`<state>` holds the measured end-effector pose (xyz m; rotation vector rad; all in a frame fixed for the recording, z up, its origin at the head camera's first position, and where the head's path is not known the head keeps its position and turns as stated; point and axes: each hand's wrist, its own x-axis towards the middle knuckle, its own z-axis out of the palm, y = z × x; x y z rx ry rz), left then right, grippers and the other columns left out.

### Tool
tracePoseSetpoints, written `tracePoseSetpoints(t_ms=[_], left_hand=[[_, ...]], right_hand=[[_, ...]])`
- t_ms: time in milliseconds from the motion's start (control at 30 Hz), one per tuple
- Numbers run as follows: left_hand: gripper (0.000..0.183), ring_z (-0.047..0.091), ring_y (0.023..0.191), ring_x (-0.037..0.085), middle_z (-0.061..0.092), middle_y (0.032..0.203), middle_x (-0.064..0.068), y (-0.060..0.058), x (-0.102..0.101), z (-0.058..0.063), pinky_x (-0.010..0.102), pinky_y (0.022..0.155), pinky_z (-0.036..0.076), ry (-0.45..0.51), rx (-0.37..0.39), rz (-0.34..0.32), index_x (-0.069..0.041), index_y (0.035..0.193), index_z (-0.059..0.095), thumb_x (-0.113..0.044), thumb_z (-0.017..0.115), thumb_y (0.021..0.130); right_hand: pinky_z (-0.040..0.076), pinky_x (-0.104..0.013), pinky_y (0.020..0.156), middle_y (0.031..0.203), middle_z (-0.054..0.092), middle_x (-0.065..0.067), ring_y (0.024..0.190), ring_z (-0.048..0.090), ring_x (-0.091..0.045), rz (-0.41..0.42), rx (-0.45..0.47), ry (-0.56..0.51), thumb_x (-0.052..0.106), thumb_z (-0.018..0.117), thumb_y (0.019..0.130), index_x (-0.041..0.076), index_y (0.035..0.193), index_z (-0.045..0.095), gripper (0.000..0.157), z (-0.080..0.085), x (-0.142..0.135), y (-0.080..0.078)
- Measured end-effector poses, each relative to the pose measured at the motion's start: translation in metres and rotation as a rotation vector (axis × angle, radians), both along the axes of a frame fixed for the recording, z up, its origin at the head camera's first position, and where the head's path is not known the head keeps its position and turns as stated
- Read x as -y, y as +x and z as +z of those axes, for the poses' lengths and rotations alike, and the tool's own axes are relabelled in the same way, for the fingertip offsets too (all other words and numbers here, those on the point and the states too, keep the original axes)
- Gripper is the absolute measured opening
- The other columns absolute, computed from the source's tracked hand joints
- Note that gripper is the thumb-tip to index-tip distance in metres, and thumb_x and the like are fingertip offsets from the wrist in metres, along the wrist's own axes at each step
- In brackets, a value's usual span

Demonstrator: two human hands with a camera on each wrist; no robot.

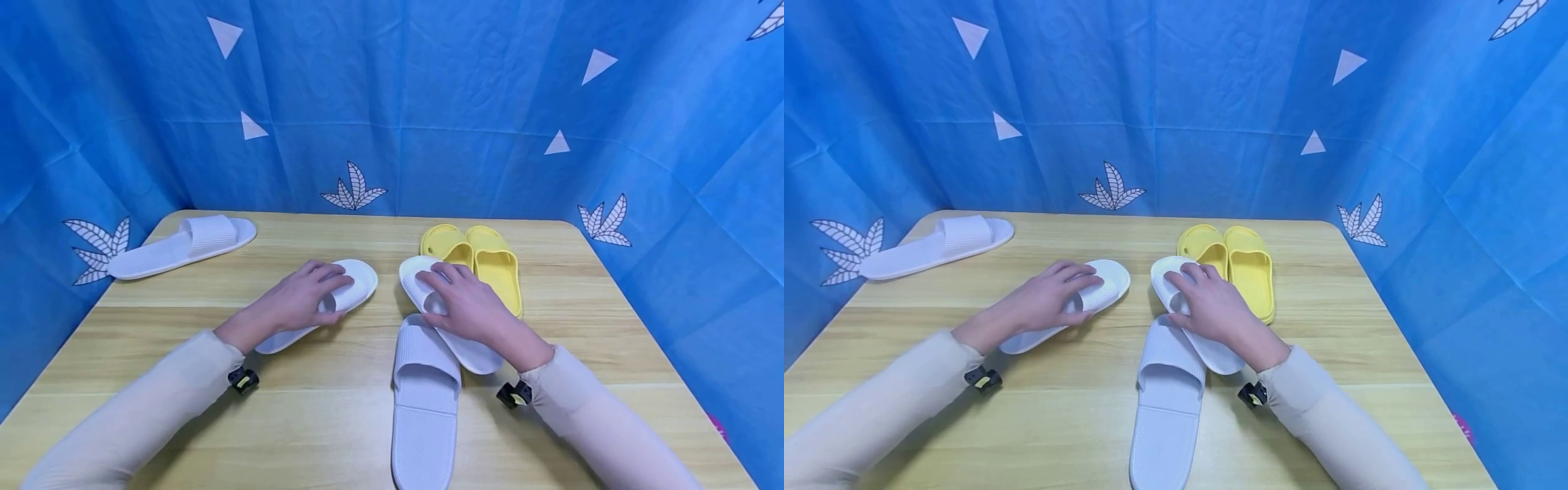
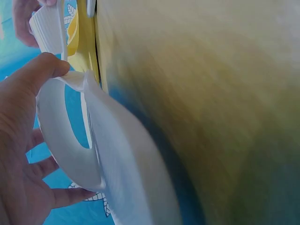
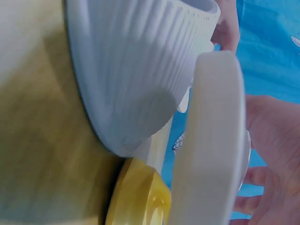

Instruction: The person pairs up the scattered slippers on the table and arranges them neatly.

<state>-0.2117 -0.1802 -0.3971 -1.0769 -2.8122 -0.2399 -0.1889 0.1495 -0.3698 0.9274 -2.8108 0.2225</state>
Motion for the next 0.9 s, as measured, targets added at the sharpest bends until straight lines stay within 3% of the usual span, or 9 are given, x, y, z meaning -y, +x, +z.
tracePoseSetpoints(t_ms=[267, 633, 900], left_hand=[[0.060, 0.043, 0.127, 0.036, 0.051, 0.139, 0.012, -0.008, -0.003, -0.001, 0.053, 0.105, 0.038, 0.015, -0.021, 0.045, -0.017, 0.138, 0.055, -0.044, 0.069, 0.086], [0.062, 0.041, 0.129, 0.037, 0.049, 0.141, 0.013, -0.018, -0.009, 0.007, 0.054, 0.105, 0.037, 0.035, 0.010, 0.132, -0.016, 0.139, 0.054, -0.044, 0.071, 0.086], [0.063, 0.041, 0.129, 0.036, 0.048, 0.143, 0.012, -0.029, -0.014, 0.006, 0.052, 0.105, 0.039, 0.011, 0.051, 0.180, -0.018, 0.140, 0.054, -0.046, 0.070, 0.086]], right_hand=[[0.051, -0.053, 0.087, 0.138, 0.049, -0.013, 0.120, 0.050, -0.039, 0.015, -0.009, 0.013, 0.040, 0.070, 0.086, 0.019, 0.141, 0.051, 0.062, 0.004, 0.014, -0.014], [0.050, -0.053, 0.090, 0.139, 0.049, -0.015, 0.122, 0.050, -0.041, 0.019, 0.001, 0.050, 0.041, 0.068, 0.087, 0.017, 0.142, 0.049, 0.063, 0.000, 0.030, -0.030], [0.052, -0.050, 0.087, 0.135, 0.051, -0.014, 0.116, 0.052, -0.039, 0.011, 0.008, 0.102, 0.042, 0.067, 0.088, 0.018, 0.142, 0.050, 0.061, -0.003, 0.039, -0.045]])
